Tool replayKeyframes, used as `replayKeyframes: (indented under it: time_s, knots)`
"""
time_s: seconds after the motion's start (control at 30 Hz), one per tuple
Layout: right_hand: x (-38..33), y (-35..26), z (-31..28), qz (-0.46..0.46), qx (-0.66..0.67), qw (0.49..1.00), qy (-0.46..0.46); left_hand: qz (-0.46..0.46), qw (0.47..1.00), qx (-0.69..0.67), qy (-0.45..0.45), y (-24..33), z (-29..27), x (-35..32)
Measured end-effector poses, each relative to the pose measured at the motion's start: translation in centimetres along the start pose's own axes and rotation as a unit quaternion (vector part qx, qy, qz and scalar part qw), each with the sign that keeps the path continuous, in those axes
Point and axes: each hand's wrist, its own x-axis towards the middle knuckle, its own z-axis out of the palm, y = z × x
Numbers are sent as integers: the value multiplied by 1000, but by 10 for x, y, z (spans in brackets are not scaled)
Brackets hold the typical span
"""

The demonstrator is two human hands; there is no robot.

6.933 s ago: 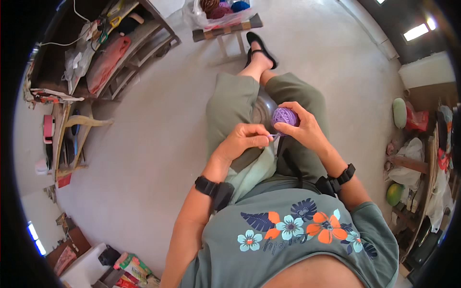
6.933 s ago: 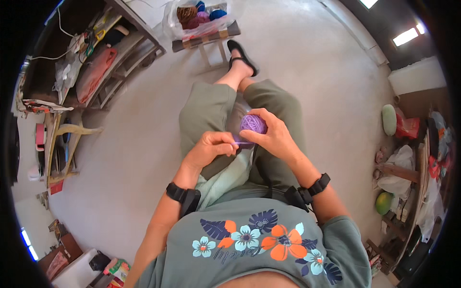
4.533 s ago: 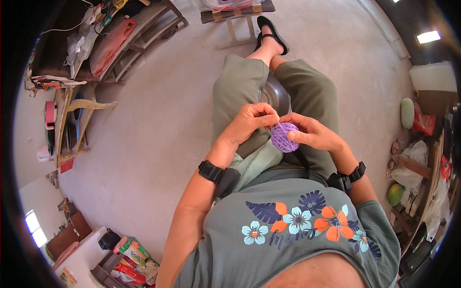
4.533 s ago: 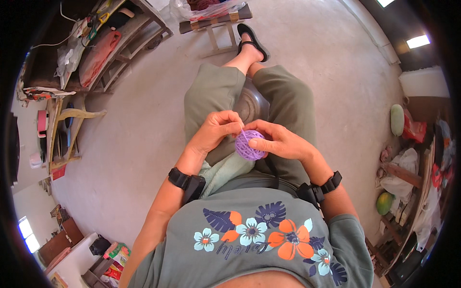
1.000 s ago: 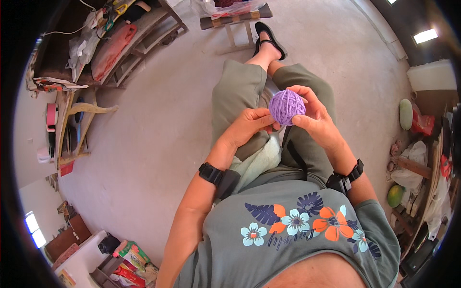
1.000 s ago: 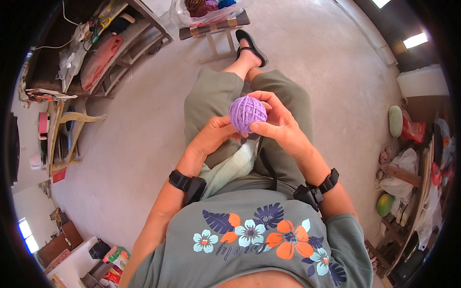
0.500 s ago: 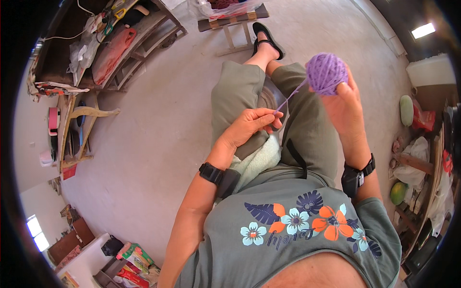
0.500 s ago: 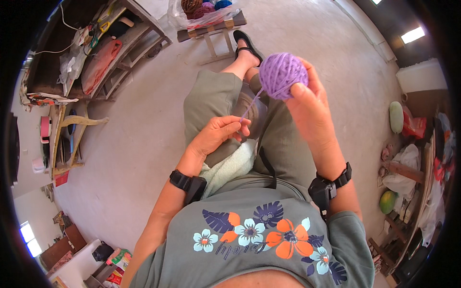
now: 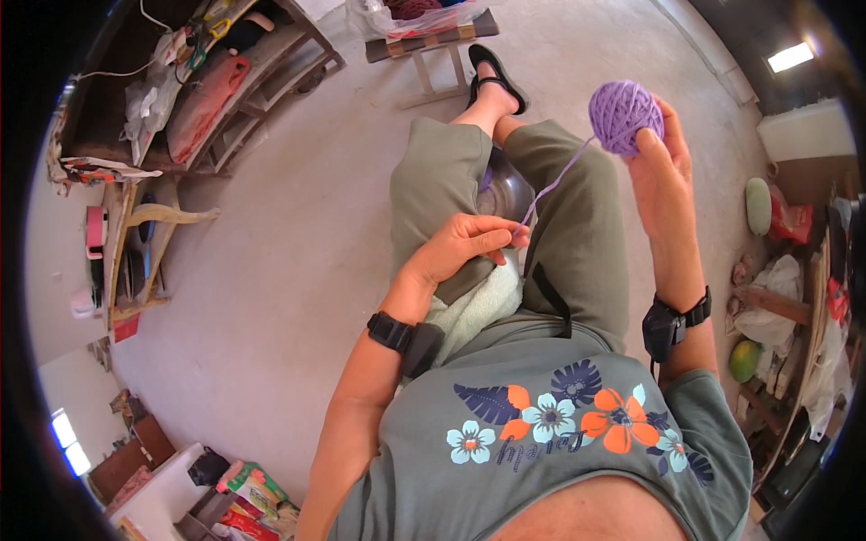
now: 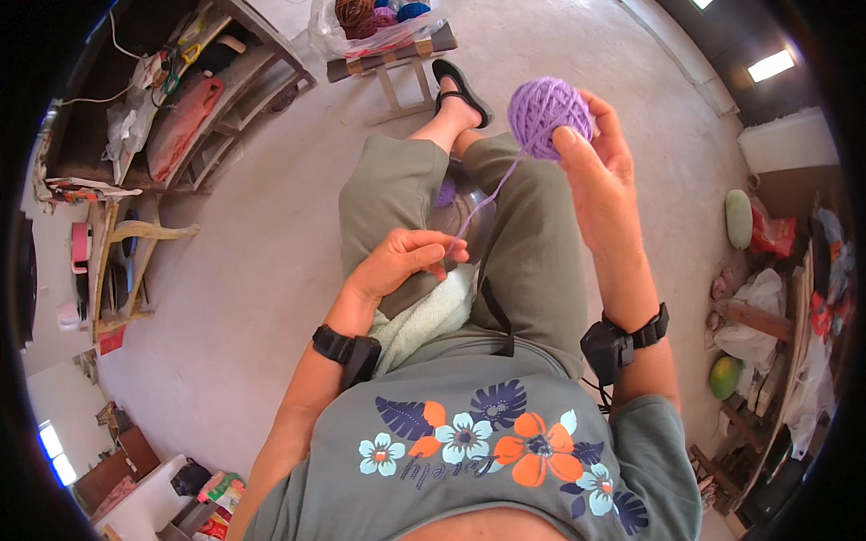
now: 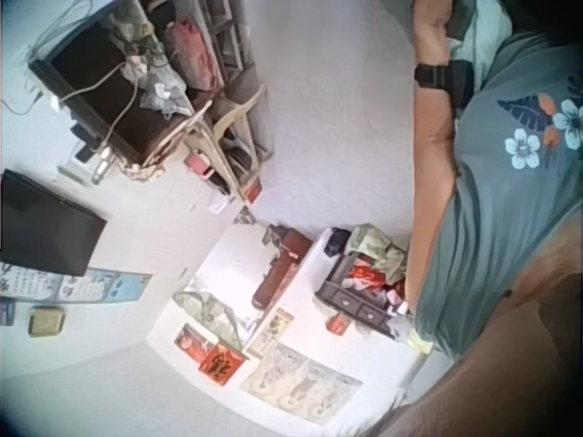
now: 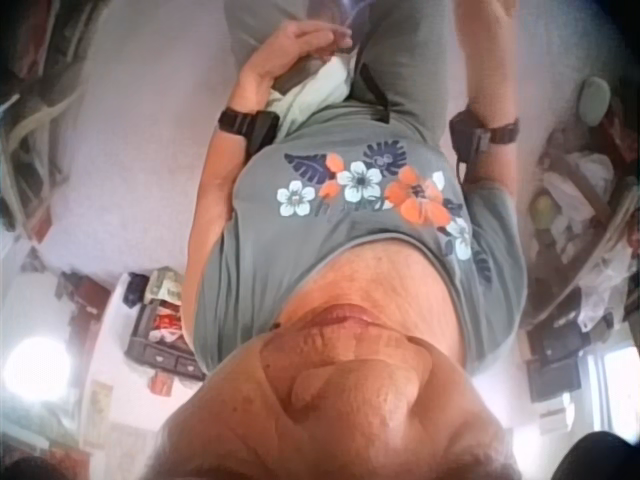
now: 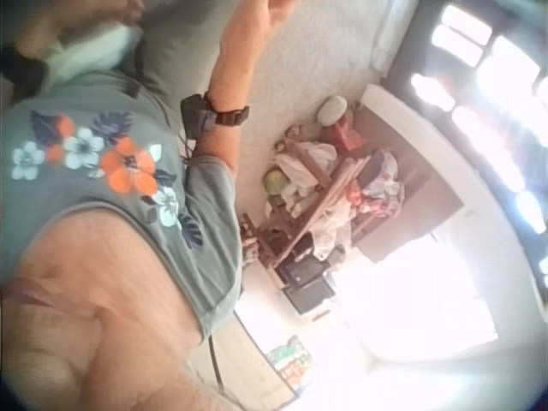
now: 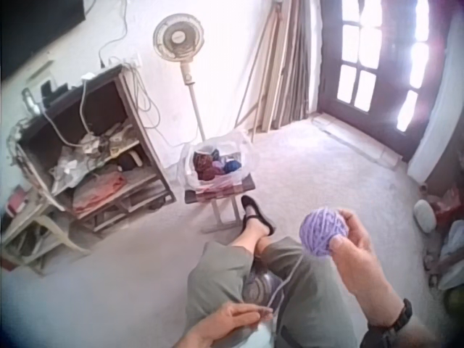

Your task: The person winds purple yarn into a ball by hand while seated.

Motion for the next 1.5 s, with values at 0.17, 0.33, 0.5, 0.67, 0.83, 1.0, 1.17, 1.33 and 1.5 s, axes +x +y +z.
replayKeyframes:
  time_s: [0.17,0.33,0.5,0.67,0.83,1.0,1.17,1.33,1.5]
  knots:
    - [-17,3,11,76,125,987,-64,48,997,-31,54,-9,-1,9]
    - [-31,7,30,185,178,954,-156,127,985,-64,100,-14,-2,13]
    - [-43,30,46,267,189,928,-177,125,990,-50,41,-10,0,8]
    - [-52,52,48,309,207,913,-165,55,997,-37,27,0,6,2]
    - [-48,68,44,260,120,954,-86,3,1000,-19,12,-8,-6,6]
    - [-55,87,38,192,-50,978,-68,-16,998,52,26,-7,7,10]
    - [-59,105,21,175,-162,967,-91,-34,995,95,18,-1,12,8]
    - [-70,108,19,214,-62,956,-189,3,996,72,51,6,10,4]
    - [-62,88,15,317,7,914,-255,39,994,53,91,10,7,8]
